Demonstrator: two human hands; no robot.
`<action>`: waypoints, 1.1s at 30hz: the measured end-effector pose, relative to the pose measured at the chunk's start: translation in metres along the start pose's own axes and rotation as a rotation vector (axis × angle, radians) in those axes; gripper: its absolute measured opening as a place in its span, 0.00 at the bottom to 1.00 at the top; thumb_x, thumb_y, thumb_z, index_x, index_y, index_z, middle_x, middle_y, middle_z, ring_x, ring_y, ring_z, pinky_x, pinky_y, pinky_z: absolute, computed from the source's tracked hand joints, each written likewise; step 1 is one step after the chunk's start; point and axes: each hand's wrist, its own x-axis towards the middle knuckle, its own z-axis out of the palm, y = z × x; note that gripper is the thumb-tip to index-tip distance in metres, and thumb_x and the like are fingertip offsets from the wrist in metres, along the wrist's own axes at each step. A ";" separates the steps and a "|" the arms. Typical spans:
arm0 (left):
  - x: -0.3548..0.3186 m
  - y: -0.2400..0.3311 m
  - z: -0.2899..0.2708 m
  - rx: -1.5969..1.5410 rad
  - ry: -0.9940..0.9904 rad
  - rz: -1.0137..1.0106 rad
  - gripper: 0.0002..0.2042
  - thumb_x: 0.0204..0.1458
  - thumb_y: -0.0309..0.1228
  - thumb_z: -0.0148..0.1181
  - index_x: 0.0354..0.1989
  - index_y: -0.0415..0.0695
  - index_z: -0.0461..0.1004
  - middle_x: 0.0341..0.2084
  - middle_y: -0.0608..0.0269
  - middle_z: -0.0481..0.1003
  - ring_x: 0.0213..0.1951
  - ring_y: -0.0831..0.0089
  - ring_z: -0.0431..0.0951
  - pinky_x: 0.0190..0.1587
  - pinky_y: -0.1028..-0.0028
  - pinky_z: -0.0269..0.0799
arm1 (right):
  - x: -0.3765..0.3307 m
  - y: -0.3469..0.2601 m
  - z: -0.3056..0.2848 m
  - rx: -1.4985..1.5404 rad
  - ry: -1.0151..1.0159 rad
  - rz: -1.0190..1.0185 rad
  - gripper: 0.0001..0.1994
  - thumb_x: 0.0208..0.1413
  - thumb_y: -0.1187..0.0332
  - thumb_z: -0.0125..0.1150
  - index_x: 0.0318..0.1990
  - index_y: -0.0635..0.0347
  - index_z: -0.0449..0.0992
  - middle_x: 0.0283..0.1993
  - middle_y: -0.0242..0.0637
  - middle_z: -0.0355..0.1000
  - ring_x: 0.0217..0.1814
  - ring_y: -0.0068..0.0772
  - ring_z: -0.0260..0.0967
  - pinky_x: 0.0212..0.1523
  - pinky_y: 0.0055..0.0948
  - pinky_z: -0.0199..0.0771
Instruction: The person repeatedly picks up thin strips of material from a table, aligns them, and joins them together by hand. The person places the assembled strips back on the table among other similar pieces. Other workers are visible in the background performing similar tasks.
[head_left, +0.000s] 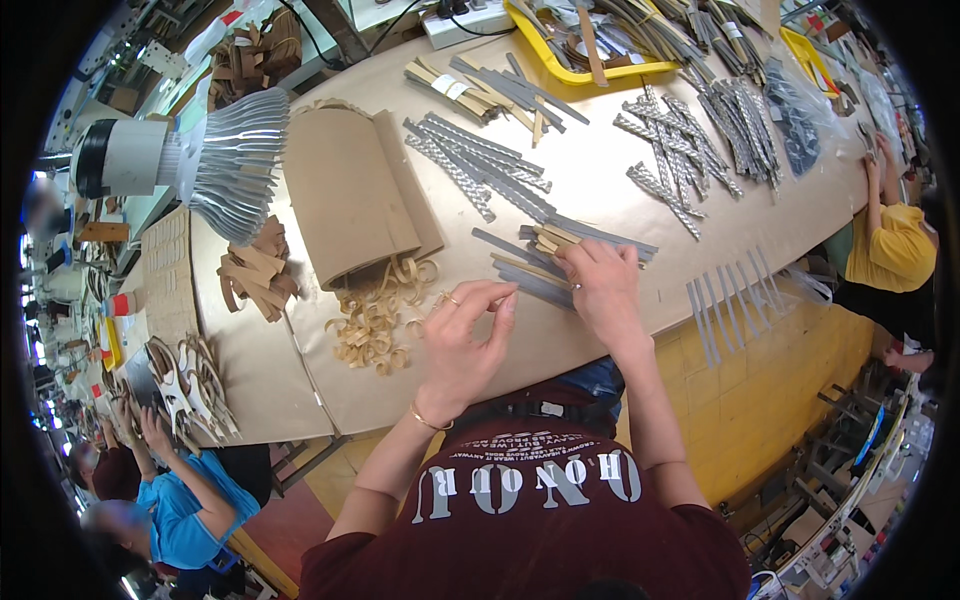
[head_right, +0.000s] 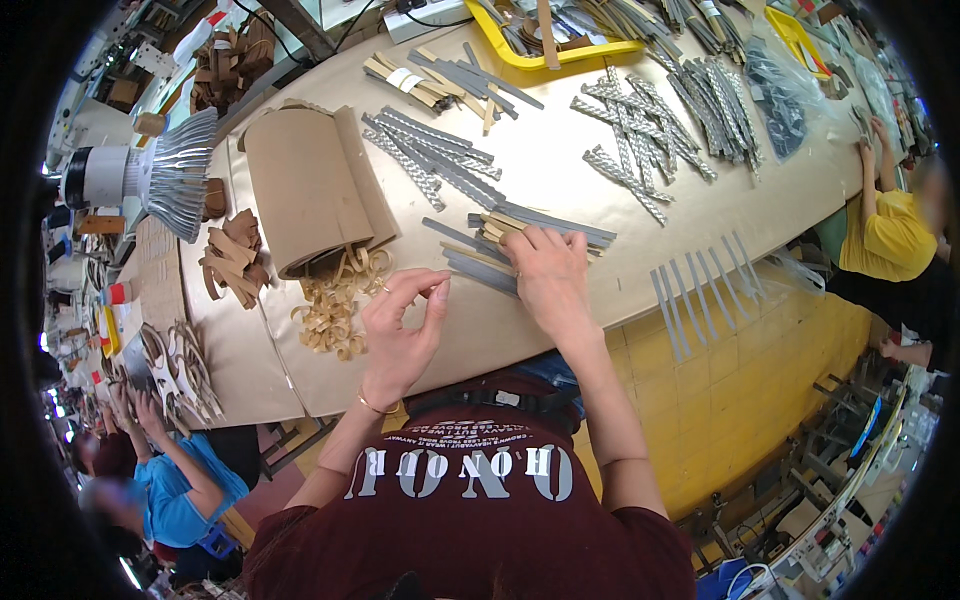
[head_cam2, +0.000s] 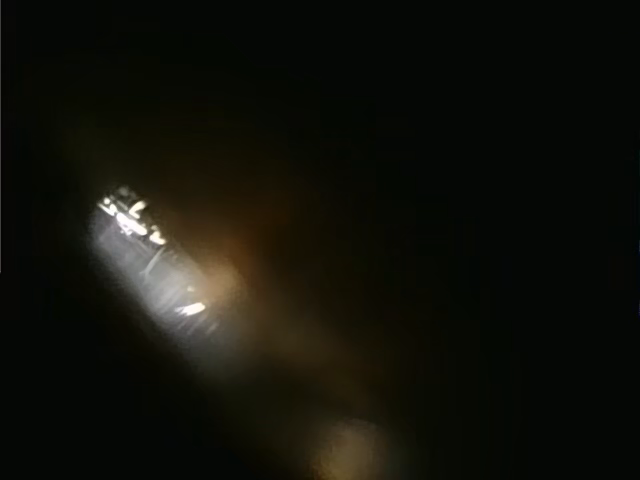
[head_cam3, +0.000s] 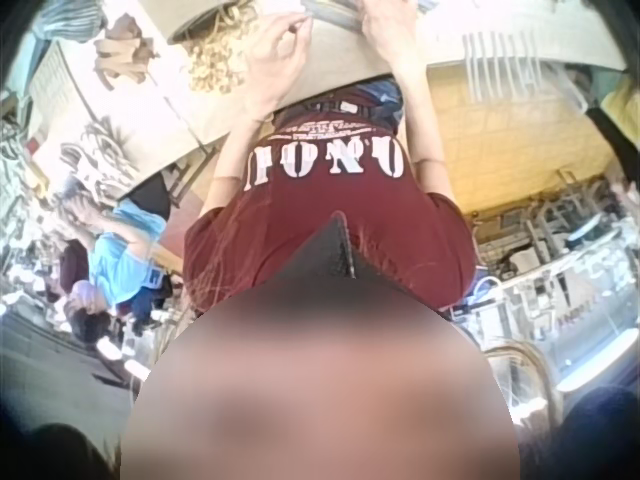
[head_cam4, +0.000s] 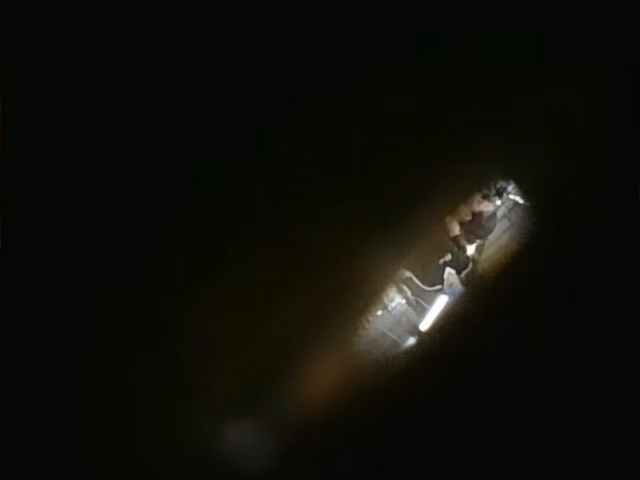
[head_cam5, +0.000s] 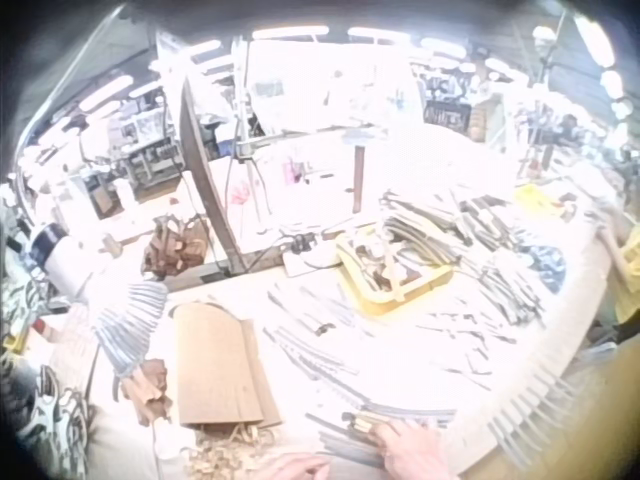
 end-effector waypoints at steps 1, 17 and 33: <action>0.001 0.002 0.001 -0.009 0.004 -0.015 0.07 0.53 0.21 0.64 0.40 0.39 0.80 0.34 0.57 0.79 0.29 0.72 0.78 0.35 0.74 0.73 | 0.001 0.000 -0.004 -0.005 0.037 -0.019 0.03 0.60 0.69 0.57 0.38 0.53 0.77 0.33 0.30 0.72 0.41 0.33 0.68 0.47 0.38 0.56; 0.013 0.015 -0.001 -0.008 0.118 0.354 0.14 0.44 0.21 0.69 0.42 0.44 0.81 0.36 0.64 0.80 0.32 0.75 0.78 0.34 0.74 0.68 | -0.004 -0.056 -0.064 0.528 0.226 0.151 0.07 0.55 0.70 0.66 0.38 0.61 0.77 0.33 0.35 0.73 0.41 0.36 0.68 0.51 0.34 0.61; 0.010 0.021 -0.003 0.461 0.110 0.546 0.18 0.42 0.26 0.68 0.45 0.45 0.82 0.41 0.67 0.79 0.31 0.78 0.76 0.39 0.73 0.66 | -0.016 -0.065 -0.079 0.815 0.048 0.228 0.04 0.57 0.76 0.63 0.37 0.67 0.78 0.31 0.34 0.72 0.33 0.26 0.65 0.39 0.26 0.65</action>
